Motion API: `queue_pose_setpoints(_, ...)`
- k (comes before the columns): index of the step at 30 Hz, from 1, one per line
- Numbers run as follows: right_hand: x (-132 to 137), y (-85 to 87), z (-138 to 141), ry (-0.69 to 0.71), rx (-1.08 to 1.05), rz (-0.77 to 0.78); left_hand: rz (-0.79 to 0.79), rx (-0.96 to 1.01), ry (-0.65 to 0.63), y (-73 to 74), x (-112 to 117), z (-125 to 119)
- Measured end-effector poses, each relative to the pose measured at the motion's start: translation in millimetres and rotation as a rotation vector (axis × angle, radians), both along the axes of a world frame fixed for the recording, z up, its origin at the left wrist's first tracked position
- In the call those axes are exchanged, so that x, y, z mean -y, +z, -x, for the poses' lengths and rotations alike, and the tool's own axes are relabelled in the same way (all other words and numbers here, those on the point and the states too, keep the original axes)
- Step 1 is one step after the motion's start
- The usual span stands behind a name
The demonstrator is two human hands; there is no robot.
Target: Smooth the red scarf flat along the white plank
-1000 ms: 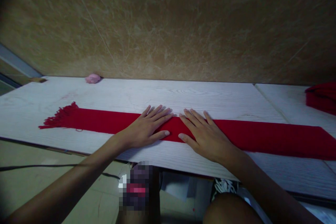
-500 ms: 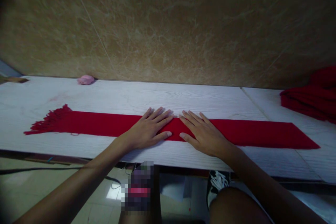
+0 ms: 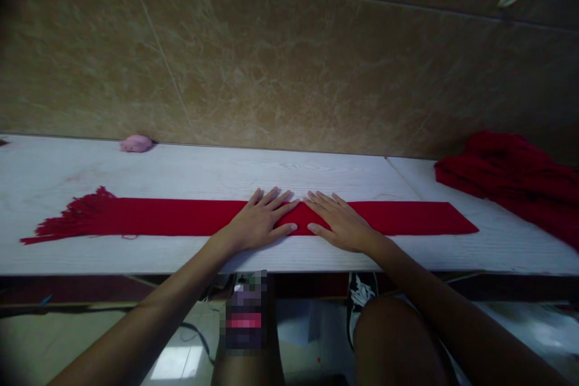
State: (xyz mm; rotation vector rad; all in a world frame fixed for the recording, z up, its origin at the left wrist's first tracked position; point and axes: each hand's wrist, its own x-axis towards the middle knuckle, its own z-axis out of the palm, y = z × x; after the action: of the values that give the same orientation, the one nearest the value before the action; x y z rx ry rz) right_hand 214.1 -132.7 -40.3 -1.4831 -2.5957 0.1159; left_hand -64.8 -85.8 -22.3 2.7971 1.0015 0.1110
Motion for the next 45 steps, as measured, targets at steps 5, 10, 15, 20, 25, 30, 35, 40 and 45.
queue_pose_setpoints(5,-0.7,2.9,1.6,-0.005,0.037,0.006,0.028,0.001,0.003,2.1,-0.1,-0.6)
queue_pose_setpoints(10,-0.2,6.0,4.3,-0.011,0.068,0.009,0.052,0.012,0.012,3.9,1.3,-0.2)
queue_pose_setpoints(15,1.7,8.9,6.3,0.0,0.083,-0.001,0.133,-0.004,0.01,15.6,-1.2,-1.0)
queue_pose_setpoints(20,1.0,6.1,4.3,0.011,0.079,-0.005,0.179,0.024,0.103,49.9,-25.6,-27.0)
queue_pose_setpoints(25,-0.5,2.4,4.0,0.005,0.104,-0.052,0.155,0.122,0.01,64.7,-59.2,-75.1)
queue_pose_setpoints(30,0.2,-0.3,5.1,0.004,0.116,-0.099,0.18,0.152,-0.17,41.0,-60.0,-89.7)
queue_pose_setpoints(35,1.1,-3.1,4.5,0.039,0.105,-0.122,0.184,0.161,-0.169,18.5,-51.4,-80.6)
queue_pose_setpoints(40,1.5,-7.6,0.6,0.038,0.07,-0.14,0.187,0.183,-0.16,12.7,-53.7,-81.2)
queue_pose_setpoints(45,1.6,-13.0,-1.9,0.031,0.028,-0.15,0.136,0.277,-0.17,7.5,-61.4,-81.8)
